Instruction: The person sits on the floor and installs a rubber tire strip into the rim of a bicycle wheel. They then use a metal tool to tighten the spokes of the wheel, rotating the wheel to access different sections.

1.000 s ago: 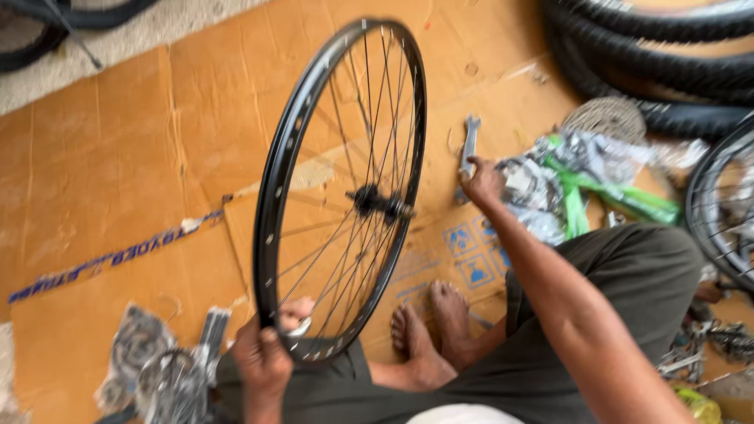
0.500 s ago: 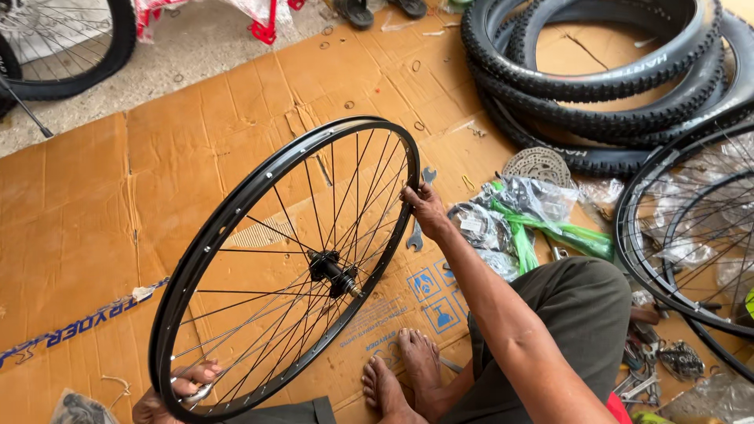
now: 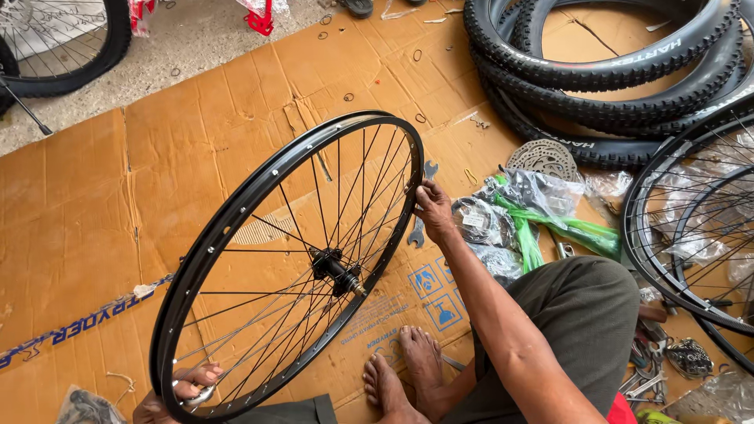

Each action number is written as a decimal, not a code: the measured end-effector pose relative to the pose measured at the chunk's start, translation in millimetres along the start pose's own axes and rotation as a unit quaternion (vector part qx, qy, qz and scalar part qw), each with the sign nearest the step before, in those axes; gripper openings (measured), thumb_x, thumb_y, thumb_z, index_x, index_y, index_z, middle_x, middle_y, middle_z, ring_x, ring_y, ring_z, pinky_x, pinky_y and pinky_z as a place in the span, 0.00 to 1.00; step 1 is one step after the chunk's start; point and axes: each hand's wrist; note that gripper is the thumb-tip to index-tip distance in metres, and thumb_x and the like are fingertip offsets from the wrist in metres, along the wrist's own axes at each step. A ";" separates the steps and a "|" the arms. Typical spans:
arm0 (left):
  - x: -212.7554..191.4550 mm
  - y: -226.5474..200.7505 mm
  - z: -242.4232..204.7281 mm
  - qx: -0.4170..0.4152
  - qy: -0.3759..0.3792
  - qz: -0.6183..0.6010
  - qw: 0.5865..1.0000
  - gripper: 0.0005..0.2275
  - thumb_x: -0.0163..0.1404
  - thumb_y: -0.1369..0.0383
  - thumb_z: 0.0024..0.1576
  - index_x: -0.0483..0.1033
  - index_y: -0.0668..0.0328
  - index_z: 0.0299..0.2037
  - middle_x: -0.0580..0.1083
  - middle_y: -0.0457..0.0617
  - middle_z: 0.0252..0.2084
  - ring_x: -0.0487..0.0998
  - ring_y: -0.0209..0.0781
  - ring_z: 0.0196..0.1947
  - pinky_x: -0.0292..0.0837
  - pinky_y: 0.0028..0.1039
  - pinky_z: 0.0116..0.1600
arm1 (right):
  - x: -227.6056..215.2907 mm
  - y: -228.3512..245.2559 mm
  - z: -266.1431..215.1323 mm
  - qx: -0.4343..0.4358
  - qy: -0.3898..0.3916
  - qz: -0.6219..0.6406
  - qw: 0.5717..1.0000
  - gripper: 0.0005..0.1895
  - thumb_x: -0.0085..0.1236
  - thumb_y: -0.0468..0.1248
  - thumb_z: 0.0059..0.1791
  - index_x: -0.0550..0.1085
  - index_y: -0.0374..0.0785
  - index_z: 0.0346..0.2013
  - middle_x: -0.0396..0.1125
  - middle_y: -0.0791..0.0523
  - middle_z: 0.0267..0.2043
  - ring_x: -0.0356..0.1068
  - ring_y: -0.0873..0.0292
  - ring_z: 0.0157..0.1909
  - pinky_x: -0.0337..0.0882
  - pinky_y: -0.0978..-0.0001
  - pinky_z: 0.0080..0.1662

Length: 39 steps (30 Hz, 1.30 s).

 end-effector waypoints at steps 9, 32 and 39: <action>5.6 -6.5 -2.8 0.008 -0.027 0.006 1.000 0.17 0.45 0.62 0.74 0.75 0.73 0.43 0.77 0.74 0.43 0.79 0.69 0.54 0.66 0.66 0.70 | 7.3 3.4 6.5 0.006 0.039 -0.073 0.997 0.15 0.58 0.52 0.53 0.75 0.49 0.48 0.72 0.67 0.41 0.66 0.69 0.45 0.68 0.68 0.44; 221.7 -62.6 112.7 -0.004 -0.082 0.213 0.974 0.19 0.39 0.56 0.72 0.73 0.67 0.43 0.78 0.56 0.49 0.79 0.45 0.53 0.74 0.37 0.63 | 185.1 168.5 -128.5 -0.349 0.179 -0.122 0.912 0.01 0.53 0.31 0.64 0.71 0.36 0.49 0.67 0.57 0.40 0.66 0.64 0.36 0.70 0.74 0.38; 294.7 -74.3 169.6 -0.015 -0.068 0.282 0.957 0.14 0.38 0.62 0.72 0.71 0.68 0.49 0.68 0.44 0.43 0.70 0.31 0.41 0.69 0.25 0.48 | 252.8 176.0 -247.8 -0.324 0.377 -0.338 0.799 0.15 0.54 0.36 0.59 0.69 0.30 0.58 0.70 0.48 0.53 0.71 0.52 0.57 0.72 0.60 0.56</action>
Point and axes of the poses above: each hand's wrist, its own z-axis towards the middle knuckle, its own x-axis out of the palm, y = z × x
